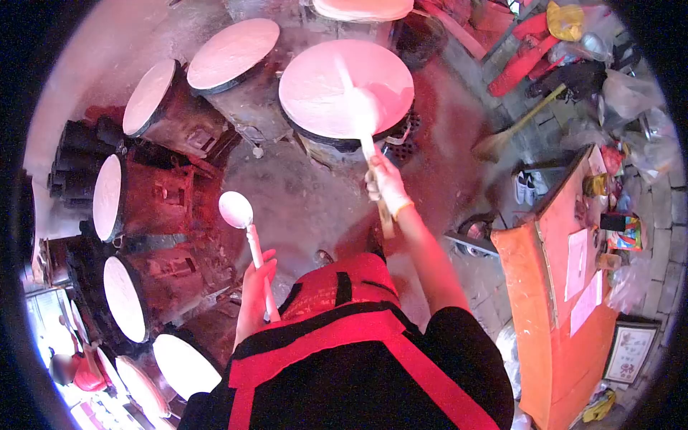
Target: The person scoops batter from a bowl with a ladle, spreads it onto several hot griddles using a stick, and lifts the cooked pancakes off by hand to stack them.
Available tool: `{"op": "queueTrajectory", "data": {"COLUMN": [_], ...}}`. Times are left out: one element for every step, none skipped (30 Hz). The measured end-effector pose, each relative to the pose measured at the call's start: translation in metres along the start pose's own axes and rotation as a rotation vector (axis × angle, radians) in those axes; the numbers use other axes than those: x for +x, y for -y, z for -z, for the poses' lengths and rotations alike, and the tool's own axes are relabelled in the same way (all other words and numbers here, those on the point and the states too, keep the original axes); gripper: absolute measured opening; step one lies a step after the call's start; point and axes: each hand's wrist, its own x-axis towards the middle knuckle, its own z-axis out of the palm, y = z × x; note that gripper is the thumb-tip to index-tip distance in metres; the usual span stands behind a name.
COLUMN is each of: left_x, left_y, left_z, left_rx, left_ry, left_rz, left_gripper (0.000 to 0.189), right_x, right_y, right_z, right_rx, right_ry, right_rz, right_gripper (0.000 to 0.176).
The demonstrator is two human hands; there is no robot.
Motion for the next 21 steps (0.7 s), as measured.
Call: {"op": "queueTrajectory", "data": {"left_x": [0.001,0.002,0.002,0.003,0.007,0.009,0.008,0.007,0.006,0.007,0.008,0.005,0.002,-0.001,-0.002,-0.002,-0.002,-0.002,0.000,0.002,0.003], "left_y": [-0.002,-0.002,-0.002,-0.003,-0.007,-0.010,-0.014,-0.019,-0.023,-0.025,-0.026,-0.026,-0.028,-0.033,-0.035,-0.035,-0.035,-0.034,-0.036,-0.038,-0.040], "left_z": [-0.008,-0.019,-0.029,-0.037,-0.047,-0.055,-0.064,-0.076,-0.085,-0.093,-0.100,-0.106,-0.115,-0.132,-0.142,-0.148,-0.154,-0.159,-0.164,-0.168,-0.171], "left_rx": [-0.016,-0.033,-0.050,-0.059,-0.068,-0.077,-0.088,-0.102,-0.117,-0.090,-0.066,-0.037,-0.073,-0.110,-0.147,-0.169,-0.191,-0.212,-0.244,-0.276,-0.308], "left_ry": [-0.010,-0.019,-0.030,-0.003,0.024,0.049,0.036,0.023,0.009,0.006,-0.001,-0.011,-0.039,-0.076,-0.102,-0.076,-0.049,-0.021,-0.017,-0.012,-0.007], "left_rz": [-0.022,-0.044,-0.064,-0.039,-0.018,0.003,0.009,0.011,0.016,-0.001,-0.018,-0.028,-0.024,-0.026,-0.026,-0.039,-0.050,-0.061,-0.056,-0.052,-0.048], "left_gripper": [0.037,0.036,0.034,0.032,0.030,0.028,0.026,0.024,0.023,0.024,0.024,0.025,0.026,0.026,0.027,0.027,0.027,0.028,0.027,0.026,0.026], "right_x": [0.001,0.013,0.025,0.028,0.025,0.014,0.004,0.005,0.005,0.012,0.017,0.018,0.024,0.044,0.052,0.059,0.064,0.071,0.063,0.051,0.033], "right_y": [0.018,0.023,0.022,0.020,0.022,0.023,0.023,0.020,0.022,0.027,0.034,0.046,0.062,0.082,0.089,0.092,0.091,0.079,0.080,0.084,0.093], "right_z": [0.001,0.001,-0.005,-0.018,-0.023,-0.017,-0.007,0.016,0.043,0.070,0.094,0.109,0.117,0.122,0.119,0.108,0.095,0.087,0.076,0.072,0.065], "right_rx": [-0.005,0.067,0.138,0.137,0.058,-0.038,-0.135,-0.138,-0.139,-0.130,-0.124,-0.140,-0.155,-0.171,-0.107,-0.047,0.013,0.012,-0.111,-0.264,-0.418], "right_ry": [-0.028,-0.014,-0.002,-0.008,-0.017,0.105,0.227,0.320,0.337,0.277,0.220,0.188,0.157,0.072,0.143,0.137,0.129,0.130,0.179,0.270,0.361], "right_rz": [-0.009,0.022,0.051,0.098,0.009,-0.034,-0.078,-0.175,-0.129,-0.114,-0.101,-0.104,-0.104,-0.090,-0.018,0.002,0.021,-0.016,-0.091,-0.097,-0.101], "right_gripper": [0.032,0.033,0.034,0.033,0.033,0.034,0.036,0.042,0.045,0.045,0.044,0.044,0.044,0.044,0.042,0.041,0.040,0.040,0.041,0.041,0.041]}}
